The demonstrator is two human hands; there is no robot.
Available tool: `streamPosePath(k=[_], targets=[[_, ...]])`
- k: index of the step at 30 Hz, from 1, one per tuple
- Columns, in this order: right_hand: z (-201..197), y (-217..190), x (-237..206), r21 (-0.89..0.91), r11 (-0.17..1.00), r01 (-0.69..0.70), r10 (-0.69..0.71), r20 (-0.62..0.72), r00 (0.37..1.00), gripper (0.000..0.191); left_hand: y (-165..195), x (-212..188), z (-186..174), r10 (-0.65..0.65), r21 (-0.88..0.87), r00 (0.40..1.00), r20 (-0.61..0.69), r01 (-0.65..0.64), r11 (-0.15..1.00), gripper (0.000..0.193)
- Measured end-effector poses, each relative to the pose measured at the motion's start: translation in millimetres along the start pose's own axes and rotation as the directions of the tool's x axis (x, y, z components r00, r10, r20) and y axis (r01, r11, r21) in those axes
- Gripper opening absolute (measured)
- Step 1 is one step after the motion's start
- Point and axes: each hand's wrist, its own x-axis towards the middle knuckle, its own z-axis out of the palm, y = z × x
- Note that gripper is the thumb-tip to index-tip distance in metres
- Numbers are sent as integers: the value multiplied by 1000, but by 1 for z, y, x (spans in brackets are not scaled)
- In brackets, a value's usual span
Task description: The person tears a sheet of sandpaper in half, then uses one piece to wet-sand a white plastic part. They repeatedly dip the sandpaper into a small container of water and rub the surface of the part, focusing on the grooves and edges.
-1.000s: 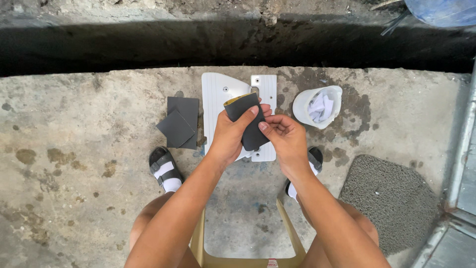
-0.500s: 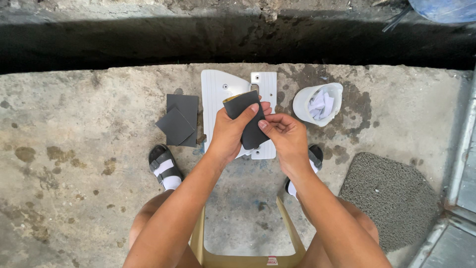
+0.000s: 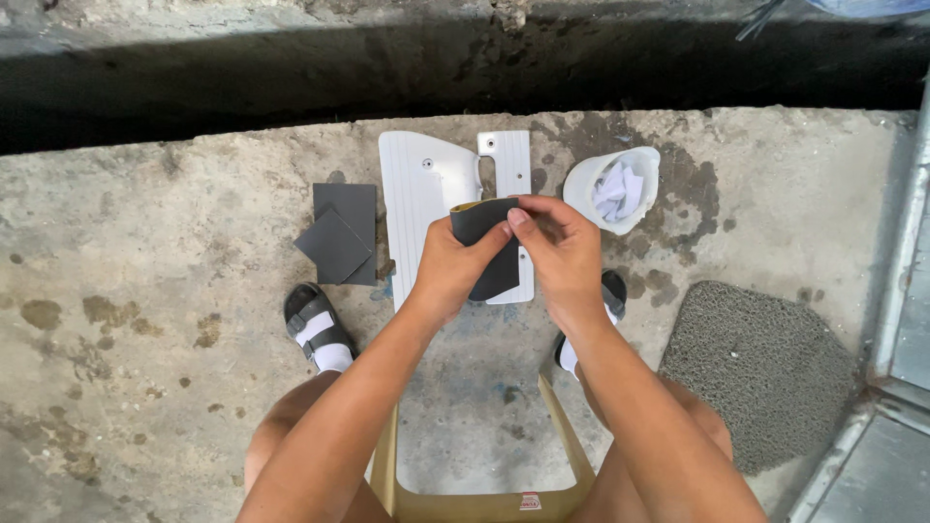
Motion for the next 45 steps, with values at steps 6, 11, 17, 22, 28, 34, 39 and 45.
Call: streamPosePath(k=[6, 11, 17, 22, 28, 34, 39, 45], targets=[[-7, 5, 1, 37, 999, -8, 8, -5, 1000, 18, 9, -3, 3, 127, 61, 991, 48, -130, 990, 30], [-12, 4, 6, 62, 996, -59, 63, -74, 995, 16, 14, -1, 6, 71, 128, 994, 84, -81, 989, 34], [-18, 10, 11, 62, 998, -33, 42, -146, 988, 13, 4, 7, -4, 63, 55, 984, 164, -73, 996, 38], [-19, 13, 11, 39, 999, -9, 15, -158, 987, 13, -3, 6, -8, 6, 42, 988, 155, -13, 999, 38], [-18, 13, 9, -15, 1000, -5, 2, -157, 988, 12, -2, 6, -10, 112, 44, 982, 153, -120, 992, 36], [-15, 14, 10, -14, 1000, -4, 2, -155, 988, 12, 1, 7, -12, 23, -12, 996, 91, -22, 1000, 33], [-15, 13, 11, -62, 998, -2, -8, -158, 987, 13, 3, 9, -11, 58, -29, 995, 86, -56, 998, 33], [-13, 13, 9, -89, 996, 1, -14, -153, 988, 12, 1, 9, -14, 73, -19, 997, -4, -73, 997, 32]])
